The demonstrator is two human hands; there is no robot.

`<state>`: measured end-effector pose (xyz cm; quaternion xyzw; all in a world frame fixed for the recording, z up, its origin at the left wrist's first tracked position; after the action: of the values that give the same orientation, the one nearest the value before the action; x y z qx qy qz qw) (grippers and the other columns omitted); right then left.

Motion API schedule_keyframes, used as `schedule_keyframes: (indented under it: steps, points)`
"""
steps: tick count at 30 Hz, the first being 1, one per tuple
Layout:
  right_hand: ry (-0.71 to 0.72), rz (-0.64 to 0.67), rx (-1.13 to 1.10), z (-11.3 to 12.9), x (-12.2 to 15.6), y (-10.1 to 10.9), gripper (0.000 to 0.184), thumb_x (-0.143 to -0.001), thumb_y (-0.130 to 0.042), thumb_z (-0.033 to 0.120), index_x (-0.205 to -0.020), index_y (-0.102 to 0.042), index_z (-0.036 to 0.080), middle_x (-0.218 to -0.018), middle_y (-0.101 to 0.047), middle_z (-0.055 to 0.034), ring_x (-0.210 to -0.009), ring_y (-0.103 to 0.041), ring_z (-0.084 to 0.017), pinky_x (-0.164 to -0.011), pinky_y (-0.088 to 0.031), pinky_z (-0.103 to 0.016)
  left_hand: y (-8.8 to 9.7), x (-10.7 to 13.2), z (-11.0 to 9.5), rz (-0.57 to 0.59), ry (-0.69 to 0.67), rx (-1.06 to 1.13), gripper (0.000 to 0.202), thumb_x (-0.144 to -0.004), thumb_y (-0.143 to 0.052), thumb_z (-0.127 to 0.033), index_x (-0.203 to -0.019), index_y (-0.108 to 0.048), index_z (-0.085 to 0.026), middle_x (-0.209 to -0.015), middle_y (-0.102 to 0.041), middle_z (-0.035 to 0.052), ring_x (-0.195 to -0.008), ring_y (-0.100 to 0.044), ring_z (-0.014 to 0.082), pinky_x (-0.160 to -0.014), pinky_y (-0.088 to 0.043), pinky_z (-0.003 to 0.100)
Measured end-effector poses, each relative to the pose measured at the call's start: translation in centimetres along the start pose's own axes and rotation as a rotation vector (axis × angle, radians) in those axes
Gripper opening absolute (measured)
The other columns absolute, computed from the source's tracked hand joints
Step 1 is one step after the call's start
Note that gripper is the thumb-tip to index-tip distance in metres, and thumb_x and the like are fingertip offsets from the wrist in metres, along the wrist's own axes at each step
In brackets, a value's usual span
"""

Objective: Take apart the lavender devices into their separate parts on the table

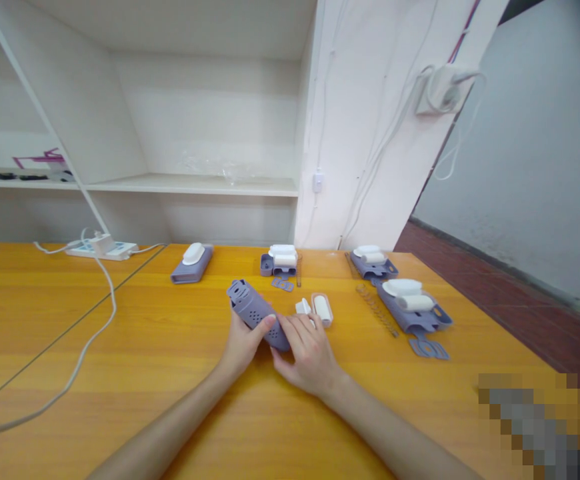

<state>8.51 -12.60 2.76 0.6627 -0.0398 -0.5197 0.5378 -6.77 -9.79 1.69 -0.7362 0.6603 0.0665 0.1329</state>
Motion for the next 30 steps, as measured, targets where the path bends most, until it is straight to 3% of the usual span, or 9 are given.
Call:
schedule_keyframes:
  steps: [3, 8, 12, 23, 30]
  points:
    - [-0.043, -0.028, 0.03, -0.2, 0.0, -0.2, 0.043, -0.08, -0.052, 0.026, -0.121, -0.049, 0.012, -0.108, -0.061, -0.013, -0.099, -0.052, -0.026, -0.092, -0.033, -0.045, -0.1, -0.2, 0.1, 0.002, 0.009, 0.029, 0.058, -0.066, -0.071, -0.042, -0.11, -0.044, -0.016, -0.106, -0.061, 0.011, -0.095, -0.061, 0.0221, -0.091, -0.044, 0.039]
    - [-0.084, 0.023, 0.059, -0.3, -0.1, -0.3, 0.048, -0.08, -0.051, 0.024, -0.127, -0.044, 0.013, -0.109, -0.061, -0.0125, -0.099, -0.051, -0.025, -0.092, -0.032, -0.045, 0.2, -0.8, 0.5, -0.133, 0.02, 0.014, 0.069, -0.064, -0.071, -0.047, -0.117, -0.039, -0.017, -0.111, -0.059, 0.0112, -0.101, -0.058, 0.0223, -0.091, -0.044, 0.038]
    - [-0.086, 0.048, 0.068, -0.3, -0.1, -0.3, 0.049, -0.081, -0.05, 0.024, -0.128, -0.043, 0.013, -0.109, -0.06, -0.0117, -0.1, -0.049, -0.025, -0.093, -0.03, -0.045, 0.5, -1.1, 0.6, -0.179, 0.034, -0.013, 0.065, -0.067, -0.068, -0.052, -0.117, -0.042, -0.018, -0.11, -0.059, 0.0098, -0.102, -0.058, 0.0224, -0.091, -0.044, 0.038]
    - [-0.094, -0.001, 0.092, -0.4, 0.0, -0.4, 0.046, -0.075, -0.054, 0.027, -0.119, -0.05, 0.015, -0.096, -0.06, -0.0097, -0.095, -0.048, -0.027, -0.092, -0.031, -0.045, 0.2, -0.8, 1.2, -0.091, 0.231, 0.242, 0.059, -0.067, -0.071, -0.045, -0.113, -0.044, -0.02, -0.104, -0.059, 0.0078, -0.091, -0.061, 0.0206, -0.076, -0.052, 0.036]
    - [-0.074, -0.02, 0.1, -0.5, 0.1, -0.6, 0.044, -0.073, -0.054, 0.026, -0.115, -0.051, 0.013, -0.093, -0.059, -0.0098, -0.093, -0.048, -0.026, -0.09, -0.032, -0.045, 0.0, -0.7, 0.8, -0.081, 0.263, 0.275, 0.058, -0.065, -0.073, -0.044, -0.111, -0.043, -0.022, -0.102, -0.058, 0.0063, -0.087, -0.062, 0.0192, -0.071, -0.054, 0.034]
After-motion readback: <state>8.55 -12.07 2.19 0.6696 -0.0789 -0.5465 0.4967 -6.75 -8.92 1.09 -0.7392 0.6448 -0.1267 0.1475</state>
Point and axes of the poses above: each hand's wrist, its own x-axis away from the middle knuckle, its own y-axis out of the back of the hand, z = x × y, the point moved 1 cm from there along -x, towards the middle knuckle
